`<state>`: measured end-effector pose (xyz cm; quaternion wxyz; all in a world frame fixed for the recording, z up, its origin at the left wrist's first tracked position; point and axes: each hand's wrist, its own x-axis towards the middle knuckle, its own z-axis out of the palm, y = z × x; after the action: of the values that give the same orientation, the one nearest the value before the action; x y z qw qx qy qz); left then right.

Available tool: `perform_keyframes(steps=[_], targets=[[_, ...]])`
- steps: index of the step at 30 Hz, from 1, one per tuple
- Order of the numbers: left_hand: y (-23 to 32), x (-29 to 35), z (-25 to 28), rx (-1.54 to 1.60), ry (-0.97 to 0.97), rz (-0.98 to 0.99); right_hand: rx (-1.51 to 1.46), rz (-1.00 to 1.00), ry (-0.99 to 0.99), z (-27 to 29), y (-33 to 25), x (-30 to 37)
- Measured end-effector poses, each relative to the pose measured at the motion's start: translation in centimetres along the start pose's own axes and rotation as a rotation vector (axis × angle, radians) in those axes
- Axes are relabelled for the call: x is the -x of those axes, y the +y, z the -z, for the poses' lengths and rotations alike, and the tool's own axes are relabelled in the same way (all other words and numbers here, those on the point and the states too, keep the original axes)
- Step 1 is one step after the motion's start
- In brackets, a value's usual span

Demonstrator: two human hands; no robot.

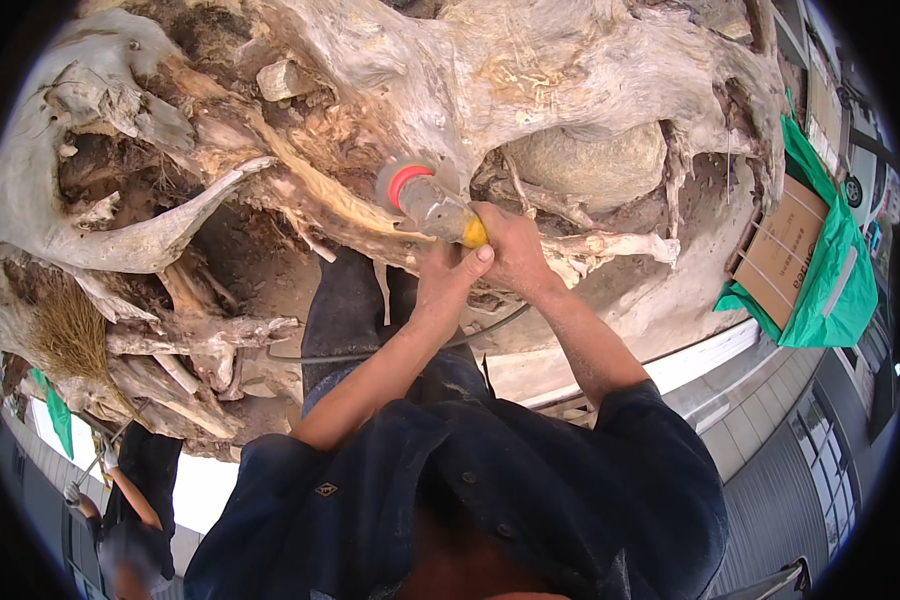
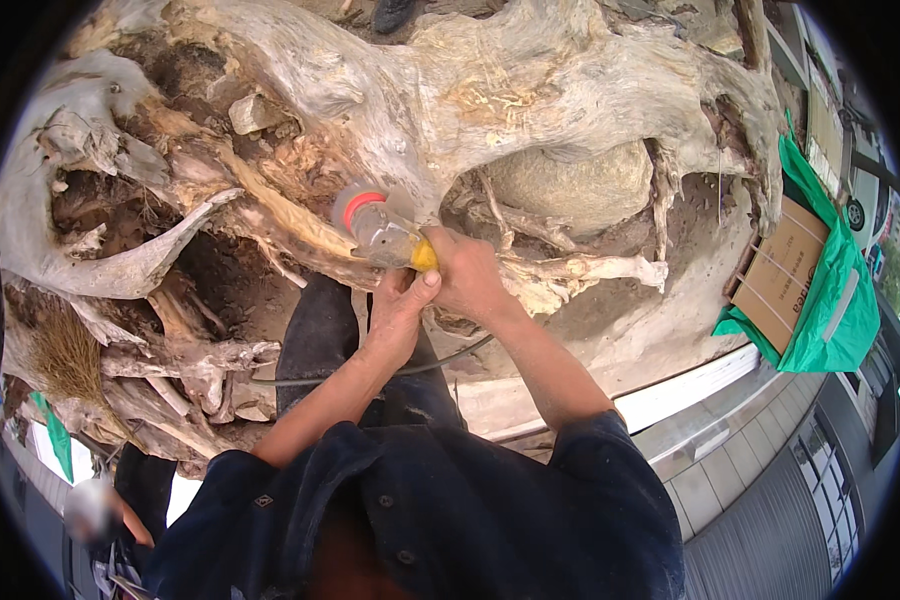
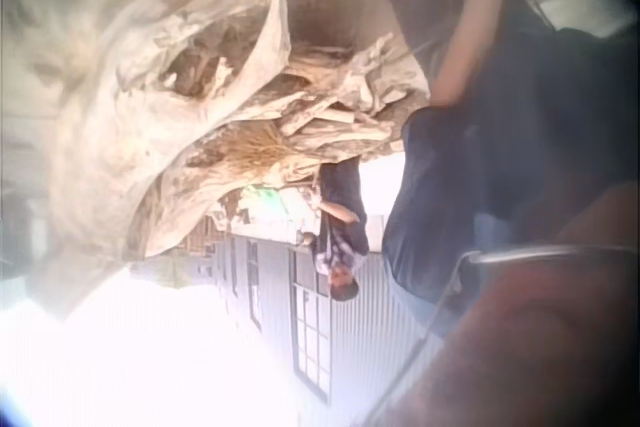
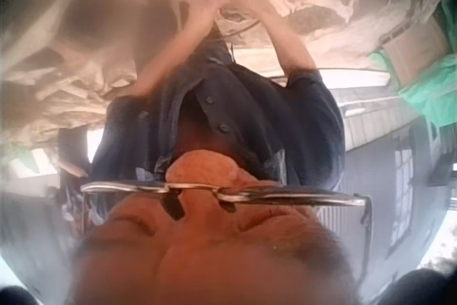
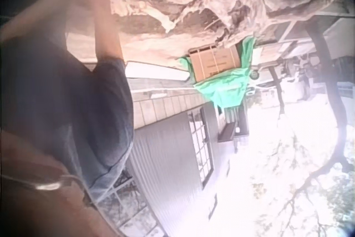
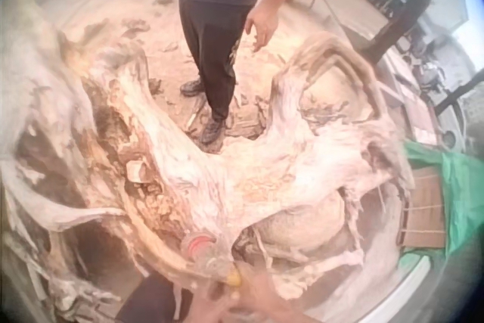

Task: The person uses a pneumatic carving tool to shape a large piece of driftwood. They move the tool along the wood's surface, removing material and creating grooves. Another person is visible in the background, also working on the wood with a similar tool.

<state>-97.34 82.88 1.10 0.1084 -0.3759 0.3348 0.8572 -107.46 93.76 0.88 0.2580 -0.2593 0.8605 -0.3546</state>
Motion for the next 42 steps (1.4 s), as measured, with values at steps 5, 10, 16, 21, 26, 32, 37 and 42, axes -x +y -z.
perform_keyframes(steps=[5, 10, 16, 21, 26, 32, 37, 42], targets=[[1.8, 4.8, 2.1, -0.212, -0.164, 0.337, -0.076, -0.564, 0.101, 5.3, -1.8, 2.4], [0.4, 6.6, 8.8, -0.259, -0.147, 0.478, -0.057, -0.679, 0.314, 10.7, -2.4, 4.8], [1.2, 6.9, 11.9, -0.337, 0.036, 0.337, -0.14, -0.662, 0.41, 12.7, -3.6, 7.1], [-0.7, 8.1, 9.3, -0.29, 0.02, 0.219, -0.128, -0.501, 0.267, 11.9, -1.9, 8.5], [-4.6, 9.6, 0.7, -0.196, -0.179, 0.076, 0.005, -0.386, 0.077, 10.5, -1.6, 11.0], [-6.2, 8.4, -6.7, 0.095, -0.275, -0.079, 0.086, -0.182, -0.027, 8.3, -2.4, 11.2], [-5.1, 7.3, -7.7, 0.225, -0.099, -0.076, 0.217, -0.052, -0.067, 7.1, -3.7, 8.7], [-3.8, 5.0, -7.7, 0.338, 0.095, -0.074, 0.293, -0.008, -0.133, 6.0, -4.4, 5.8]])
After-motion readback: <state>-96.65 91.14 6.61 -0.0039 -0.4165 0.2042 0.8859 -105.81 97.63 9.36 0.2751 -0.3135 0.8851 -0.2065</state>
